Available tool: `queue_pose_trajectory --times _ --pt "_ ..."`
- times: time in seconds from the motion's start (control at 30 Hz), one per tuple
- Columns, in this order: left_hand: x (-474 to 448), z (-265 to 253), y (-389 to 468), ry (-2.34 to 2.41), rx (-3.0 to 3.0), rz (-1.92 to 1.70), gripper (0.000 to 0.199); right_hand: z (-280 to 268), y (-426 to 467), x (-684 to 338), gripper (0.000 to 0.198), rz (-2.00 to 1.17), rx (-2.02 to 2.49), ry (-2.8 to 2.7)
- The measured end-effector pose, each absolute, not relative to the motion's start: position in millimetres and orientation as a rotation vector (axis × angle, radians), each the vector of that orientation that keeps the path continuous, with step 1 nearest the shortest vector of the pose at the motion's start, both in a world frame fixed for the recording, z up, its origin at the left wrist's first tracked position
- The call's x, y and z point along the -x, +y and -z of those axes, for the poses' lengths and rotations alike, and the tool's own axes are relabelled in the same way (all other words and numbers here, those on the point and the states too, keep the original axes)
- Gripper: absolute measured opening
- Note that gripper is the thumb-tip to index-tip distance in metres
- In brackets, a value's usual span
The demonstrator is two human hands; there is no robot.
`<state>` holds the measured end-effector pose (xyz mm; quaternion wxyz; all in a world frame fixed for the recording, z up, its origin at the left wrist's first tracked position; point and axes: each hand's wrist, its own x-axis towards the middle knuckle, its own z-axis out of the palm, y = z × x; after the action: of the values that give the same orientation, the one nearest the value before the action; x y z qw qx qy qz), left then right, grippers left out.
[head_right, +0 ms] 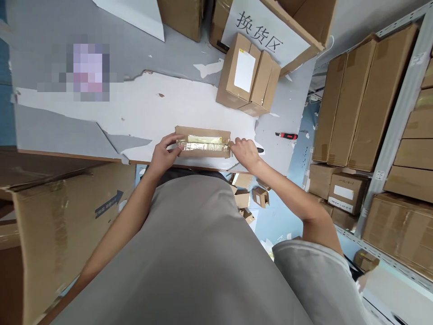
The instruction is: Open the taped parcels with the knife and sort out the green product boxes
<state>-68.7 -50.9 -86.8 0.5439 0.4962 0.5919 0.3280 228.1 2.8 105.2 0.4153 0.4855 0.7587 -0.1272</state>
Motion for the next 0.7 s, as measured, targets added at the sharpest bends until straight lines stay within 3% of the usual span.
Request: queue_pose_trajectory --times 0.27,0.7 --pt "61.3 81.9 -43.3 1.433 -1.135 -0.858 0.045 -100.6 -15.1 -254.8 0.047 0.393 -1.277 1.969" --pt "59.1 70.3 -33.5 1.517 -1.036 -0.757 0.059 -82.1 -22.4 -298.1 0.048 0.542 -1.487 2.082"
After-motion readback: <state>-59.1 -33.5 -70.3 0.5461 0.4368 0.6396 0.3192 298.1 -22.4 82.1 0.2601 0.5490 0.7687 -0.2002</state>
